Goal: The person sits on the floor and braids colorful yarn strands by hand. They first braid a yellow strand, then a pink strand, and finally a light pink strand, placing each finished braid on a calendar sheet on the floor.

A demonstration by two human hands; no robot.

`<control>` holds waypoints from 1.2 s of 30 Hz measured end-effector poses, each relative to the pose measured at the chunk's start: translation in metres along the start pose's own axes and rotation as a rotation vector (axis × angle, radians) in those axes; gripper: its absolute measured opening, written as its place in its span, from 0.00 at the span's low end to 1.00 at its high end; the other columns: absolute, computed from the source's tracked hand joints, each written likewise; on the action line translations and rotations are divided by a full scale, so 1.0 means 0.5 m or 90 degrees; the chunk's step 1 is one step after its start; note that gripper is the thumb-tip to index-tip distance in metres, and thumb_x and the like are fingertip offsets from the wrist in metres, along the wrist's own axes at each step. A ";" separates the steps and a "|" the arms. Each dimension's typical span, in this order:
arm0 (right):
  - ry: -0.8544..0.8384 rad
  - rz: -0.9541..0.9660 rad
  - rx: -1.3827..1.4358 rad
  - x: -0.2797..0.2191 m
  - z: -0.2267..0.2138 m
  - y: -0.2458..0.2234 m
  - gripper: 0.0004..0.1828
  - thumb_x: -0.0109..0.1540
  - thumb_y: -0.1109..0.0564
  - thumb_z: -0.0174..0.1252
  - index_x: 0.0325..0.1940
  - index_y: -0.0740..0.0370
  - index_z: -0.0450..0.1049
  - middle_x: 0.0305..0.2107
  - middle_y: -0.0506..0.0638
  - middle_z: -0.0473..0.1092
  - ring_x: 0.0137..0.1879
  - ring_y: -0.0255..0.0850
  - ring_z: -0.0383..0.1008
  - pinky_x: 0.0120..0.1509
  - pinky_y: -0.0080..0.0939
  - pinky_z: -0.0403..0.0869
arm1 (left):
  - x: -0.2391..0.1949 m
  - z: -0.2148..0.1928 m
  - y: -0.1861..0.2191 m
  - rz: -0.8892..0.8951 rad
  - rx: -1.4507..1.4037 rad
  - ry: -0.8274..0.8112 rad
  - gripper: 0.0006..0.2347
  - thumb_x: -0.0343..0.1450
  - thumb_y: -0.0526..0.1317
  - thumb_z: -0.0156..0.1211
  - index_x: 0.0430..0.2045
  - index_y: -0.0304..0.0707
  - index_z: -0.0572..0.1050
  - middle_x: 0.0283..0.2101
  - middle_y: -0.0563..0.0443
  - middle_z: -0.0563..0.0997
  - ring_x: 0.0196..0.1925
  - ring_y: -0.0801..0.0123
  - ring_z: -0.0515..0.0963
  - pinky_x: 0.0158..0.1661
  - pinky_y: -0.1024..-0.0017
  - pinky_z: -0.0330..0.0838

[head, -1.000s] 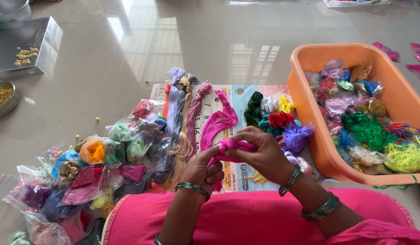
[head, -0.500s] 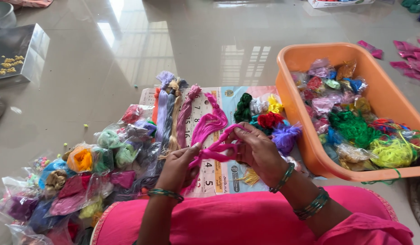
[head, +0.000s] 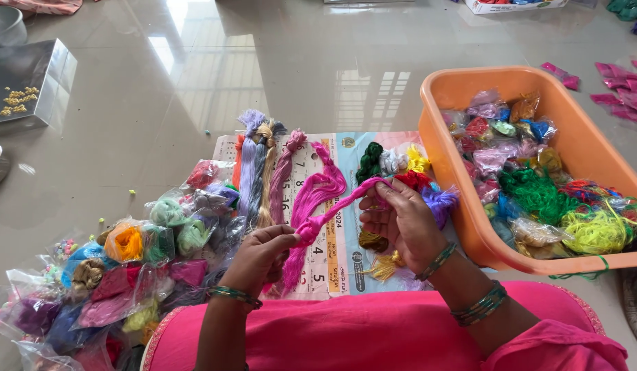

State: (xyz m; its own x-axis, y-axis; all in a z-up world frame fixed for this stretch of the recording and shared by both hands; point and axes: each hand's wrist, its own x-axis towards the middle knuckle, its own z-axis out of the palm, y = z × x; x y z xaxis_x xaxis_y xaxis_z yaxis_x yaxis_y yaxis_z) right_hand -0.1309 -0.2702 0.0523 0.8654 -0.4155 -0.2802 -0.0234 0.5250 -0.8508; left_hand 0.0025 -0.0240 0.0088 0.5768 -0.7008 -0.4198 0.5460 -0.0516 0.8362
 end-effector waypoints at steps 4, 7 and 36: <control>0.010 -0.011 -0.019 0.012 -0.011 0.008 0.11 0.71 0.53 0.48 0.47 0.58 0.74 0.32 0.48 0.76 0.34 0.37 0.78 0.40 0.39 0.78 | 0.050 -0.024 -0.053 0.146 0.138 0.057 0.09 0.70 0.40 0.67 0.37 0.33 0.79 0.21 0.62 0.73 0.19 0.85 0.66 0.19 0.80 0.57; 0.057 -0.042 -0.062 0.020 -0.029 0.004 0.11 0.70 0.53 0.49 0.47 0.58 0.75 0.31 0.47 0.76 0.32 0.35 0.76 0.38 0.38 0.78 | 0.044 -0.020 -0.038 0.228 0.153 0.092 0.11 0.69 0.41 0.70 0.35 0.34 0.74 0.21 0.61 0.74 0.19 0.85 0.66 0.18 0.78 0.56; -0.164 0.088 -0.003 -0.022 0.031 0.105 0.13 0.71 0.53 0.49 0.48 0.64 0.74 0.32 0.51 0.76 0.32 0.37 0.78 0.35 0.41 0.81 | -0.032 0.095 -0.010 -0.038 -0.097 -0.237 0.13 0.69 0.31 0.63 0.47 0.39 0.74 0.25 0.52 0.78 0.12 0.83 0.62 0.14 0.79 0.51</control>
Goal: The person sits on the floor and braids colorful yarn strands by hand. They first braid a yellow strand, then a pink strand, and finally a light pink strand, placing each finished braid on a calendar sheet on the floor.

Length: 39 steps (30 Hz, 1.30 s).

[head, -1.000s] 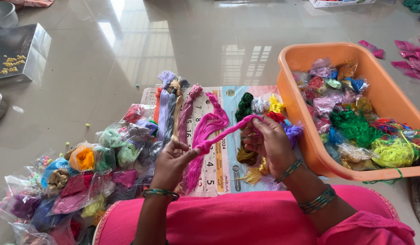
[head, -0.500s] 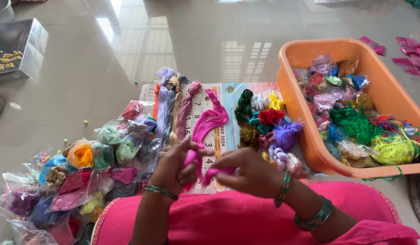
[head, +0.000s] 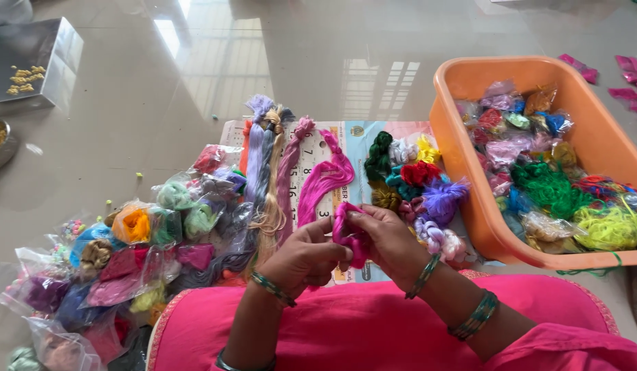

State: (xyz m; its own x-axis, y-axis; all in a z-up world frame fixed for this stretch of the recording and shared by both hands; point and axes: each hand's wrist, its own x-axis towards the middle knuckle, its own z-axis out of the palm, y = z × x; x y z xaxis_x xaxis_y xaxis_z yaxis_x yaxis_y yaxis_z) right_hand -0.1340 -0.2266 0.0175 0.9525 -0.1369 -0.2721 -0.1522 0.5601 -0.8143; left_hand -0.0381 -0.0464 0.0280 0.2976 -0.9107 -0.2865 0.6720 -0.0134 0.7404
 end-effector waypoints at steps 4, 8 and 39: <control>0.021 0.034 0.019 -0.003 0.007 -0.013 0.14 0.70 0.54 0.50 0.49 0.68 0.75 0.34 0.53 0.77 0.35 0.37 0.79 0.38 0.39 0.80 | 0.013 0.004 -0.010 0.035 0.021 0.029 0.14 0.68 0.30 0.62 0.47 0.40 0.74 0.25 0.52 0.79 0.12 0.82 0.63 0.14 0.79 0.52; 0.010 0.053 -0.019 0.006 -0.004 -0.002 0.15 0.68 0.58 0.51 0.54 0.69 0.75 0.38 0.53 0.78 0.38 0.36 0.80 0.43 0.36 0.81 | 0.021 -0.007 -0.015 0.080 -0.075 0.048 0.10 0.69 0.31 0.59 0.43 0.39 0.74 0.26 0.53 0.80 0.12 0.84 0.61 0.13 0.80 0.51; 0.017 -0.230 -0.499 -0.013 0.051 -0.034 0.26 0.56 0.67 0.64 0.59 0.57 0.74 0.58 0.52 0.59 0.51 0.35 0.79 0.55 0.33 0.81 | 0.102 -0.067 -0.074 0.185 -0.027 0.278 0.06 0.75 0.37 0.51 0.42 0.38 0.64 0.19 0.46 0.78 0.07 0.77 0.61 0.09 0.76 0.50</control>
State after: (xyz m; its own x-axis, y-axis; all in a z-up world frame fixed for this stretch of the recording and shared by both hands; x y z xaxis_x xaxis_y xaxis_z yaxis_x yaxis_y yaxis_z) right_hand -0.1308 -0.2143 0.0462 0.9724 -0.2231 0.0681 0.0114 -0.2460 -0.9692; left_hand -0.0251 -0.0788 -0.0341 0.7243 -0.6175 -0.3069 0.5446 0.2392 0.8039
